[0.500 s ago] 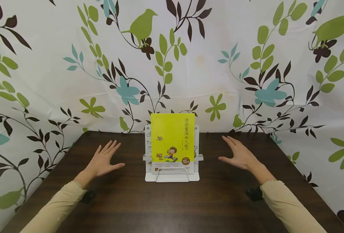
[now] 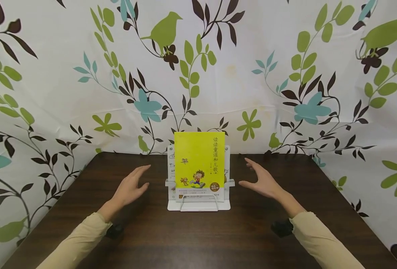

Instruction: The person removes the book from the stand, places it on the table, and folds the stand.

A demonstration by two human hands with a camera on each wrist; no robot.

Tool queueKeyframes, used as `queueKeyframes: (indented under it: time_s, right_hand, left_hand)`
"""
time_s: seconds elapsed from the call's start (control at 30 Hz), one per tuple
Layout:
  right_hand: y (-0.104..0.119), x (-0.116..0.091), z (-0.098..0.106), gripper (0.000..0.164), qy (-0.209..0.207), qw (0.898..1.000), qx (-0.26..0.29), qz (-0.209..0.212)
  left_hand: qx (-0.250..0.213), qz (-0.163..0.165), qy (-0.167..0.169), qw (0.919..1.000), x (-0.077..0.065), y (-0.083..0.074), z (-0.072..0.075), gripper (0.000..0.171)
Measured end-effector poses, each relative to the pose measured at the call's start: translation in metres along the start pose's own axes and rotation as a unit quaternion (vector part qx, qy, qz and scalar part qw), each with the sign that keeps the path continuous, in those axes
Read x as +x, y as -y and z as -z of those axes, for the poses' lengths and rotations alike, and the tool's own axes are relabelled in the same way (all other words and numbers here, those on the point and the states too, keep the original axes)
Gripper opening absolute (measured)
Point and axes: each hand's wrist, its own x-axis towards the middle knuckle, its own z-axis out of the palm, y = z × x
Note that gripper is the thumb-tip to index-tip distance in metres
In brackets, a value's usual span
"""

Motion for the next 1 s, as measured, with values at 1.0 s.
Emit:
queueKeyframes:
  time_s: [1.0]
  right_hand:
    - [0.045, 0.024, -0.042, 0.056, -0.061, 0.986, 0.155, 0.011]
  left_hand:
    - [-0.213, 0.074, -0.082, 0.9707, 0.037, -0.072, -0.032, 0.055]
